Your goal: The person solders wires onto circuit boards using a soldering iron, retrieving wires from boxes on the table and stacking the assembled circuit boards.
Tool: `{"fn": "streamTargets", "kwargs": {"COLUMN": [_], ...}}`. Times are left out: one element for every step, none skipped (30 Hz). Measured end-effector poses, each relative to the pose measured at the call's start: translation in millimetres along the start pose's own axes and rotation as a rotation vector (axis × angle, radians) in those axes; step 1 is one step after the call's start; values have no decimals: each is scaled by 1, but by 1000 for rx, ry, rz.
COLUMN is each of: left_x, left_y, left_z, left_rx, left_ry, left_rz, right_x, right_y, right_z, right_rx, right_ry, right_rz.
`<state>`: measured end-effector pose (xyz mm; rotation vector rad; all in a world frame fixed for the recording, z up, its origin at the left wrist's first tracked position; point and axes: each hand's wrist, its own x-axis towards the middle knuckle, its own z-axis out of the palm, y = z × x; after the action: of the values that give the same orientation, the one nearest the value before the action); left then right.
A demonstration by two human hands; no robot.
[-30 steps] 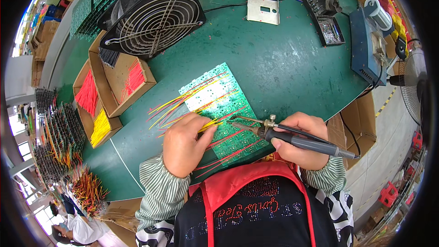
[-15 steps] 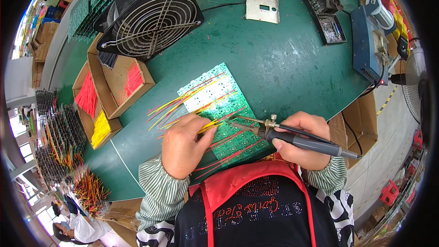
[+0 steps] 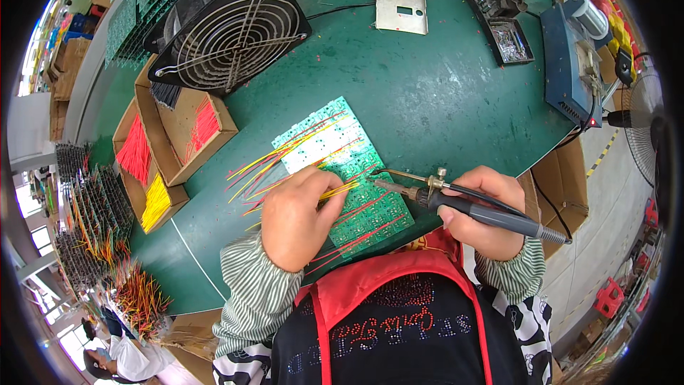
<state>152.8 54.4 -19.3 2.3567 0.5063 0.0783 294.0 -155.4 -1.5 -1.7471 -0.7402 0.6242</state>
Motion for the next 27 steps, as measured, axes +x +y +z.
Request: {"fn": "streamTargets", "kwargs": {"left_x": [2,4,5,5,6,6,6,6,6,6,6,6,6,6,5,4,3,4,6,6,5,6,6,6,6,7,8], "left_y": [0,0,0,-1,-1,-1,-1,-1,-1,-1,-1,-1,-1,0,1,3,4,0,-7,-14,-16,-9,-3,-2,0,3,7], "left_z": [1,2,3,4,5,5,6,6,6,7,7,7,7,7,5,3,1,-2,-8,-15,-24,-35,-42,-41,-36,-29,-19], "left_rx": [-4,-7,-6,-17,-28,-26,-15,-5,-4,2,7,8,5,2,3,-1,-4,-6,67,140,293,358,420,422,316,210,143], "left_ry": [1,3,1,-11,-23,-24,-20,-16,-17,-12,-7,-7,-7,-7,-7,-26,-45,-46,55,157,280,332,382,387,341,294,205], "left_rz": [6,12,13,2,-10,-11,3,17,17,19,22,22,19,16,16,-21,-58,-56,71,198,147,17,-114,-114,-10,93,107], "right_x": [0,0,1,2,3,4,4,5,6,6,5,5,5,4,4,3,2,1,1,0,-1,-1,-2,-2,-2,-3,-3], "right_y": [1,2,2,3,4,4,5,5,5,5,5,5,4,3,2,2,2,2,2,2,2,3,4,3,3,1,-1], "right_z": [-1,-1,-1,0,1,1,2,2,2,1,1,0,-1,-2,-3,-4,-4,-5,-6,-8,-8,-9,-11,-11,-12,-13,-14], "right_rx": [0,-6,-11,-10,-17,-24,-22,-18,-15,-15,-16,-18,-18,-20,-22,-21,-22,-26,-28,-45,-61,-59,-64,-70,-70,-70,-65], "right_ry": [3,5,8,10,11,11,12,3,-6,-5,-2,1,1,7,12,11,7,8,12,11,8,9,20,29,28,45,58], "right_rz": [2,-14,-30,-29,-37,-45,-43,-43,-43,-43,-41,-41,-41,-39,-38,-38,-28,-15,-14,-9,-5,-5,-11,-24,-28,-17,-7]}}
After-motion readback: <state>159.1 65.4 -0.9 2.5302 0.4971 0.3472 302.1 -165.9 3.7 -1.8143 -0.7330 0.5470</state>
